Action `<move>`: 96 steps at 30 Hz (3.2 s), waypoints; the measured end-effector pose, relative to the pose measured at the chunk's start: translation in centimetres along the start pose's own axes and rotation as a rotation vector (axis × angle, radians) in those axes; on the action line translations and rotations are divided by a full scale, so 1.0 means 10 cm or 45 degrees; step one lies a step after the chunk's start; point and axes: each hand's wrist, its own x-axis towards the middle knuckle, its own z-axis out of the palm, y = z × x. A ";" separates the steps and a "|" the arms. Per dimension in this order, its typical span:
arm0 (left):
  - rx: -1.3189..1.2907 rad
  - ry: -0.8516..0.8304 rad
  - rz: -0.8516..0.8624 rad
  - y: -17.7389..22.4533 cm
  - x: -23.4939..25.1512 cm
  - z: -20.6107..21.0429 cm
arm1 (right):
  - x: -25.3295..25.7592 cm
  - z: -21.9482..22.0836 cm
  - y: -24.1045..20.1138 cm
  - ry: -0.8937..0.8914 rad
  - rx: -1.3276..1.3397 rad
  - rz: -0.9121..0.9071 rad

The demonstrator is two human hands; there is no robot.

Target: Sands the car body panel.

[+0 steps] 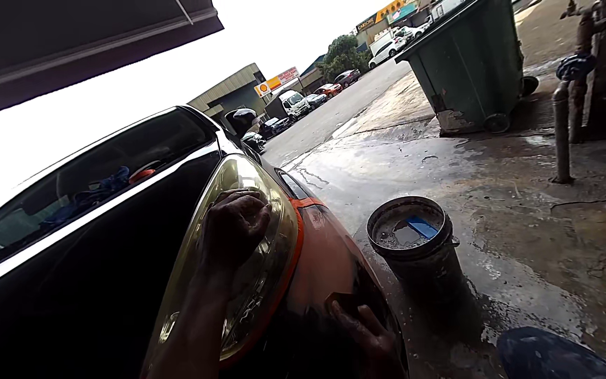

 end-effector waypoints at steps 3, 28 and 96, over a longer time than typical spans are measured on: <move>-0.002 -0.016 0.013 0.02 -0.03 -0.01 | 0.35 0.11 0.31 0.032 -0.003 -0.028; 0.013 0.001 -0.001 0.02 0.02 -0.01 | 0.42 0.04 0.22 -0.024 -0.071 0.113; 0.033 -0.043 -0.030 0.05 -0.01 -0.06 | 0.43 0.02 0.10 -0.122 -0.092 0.123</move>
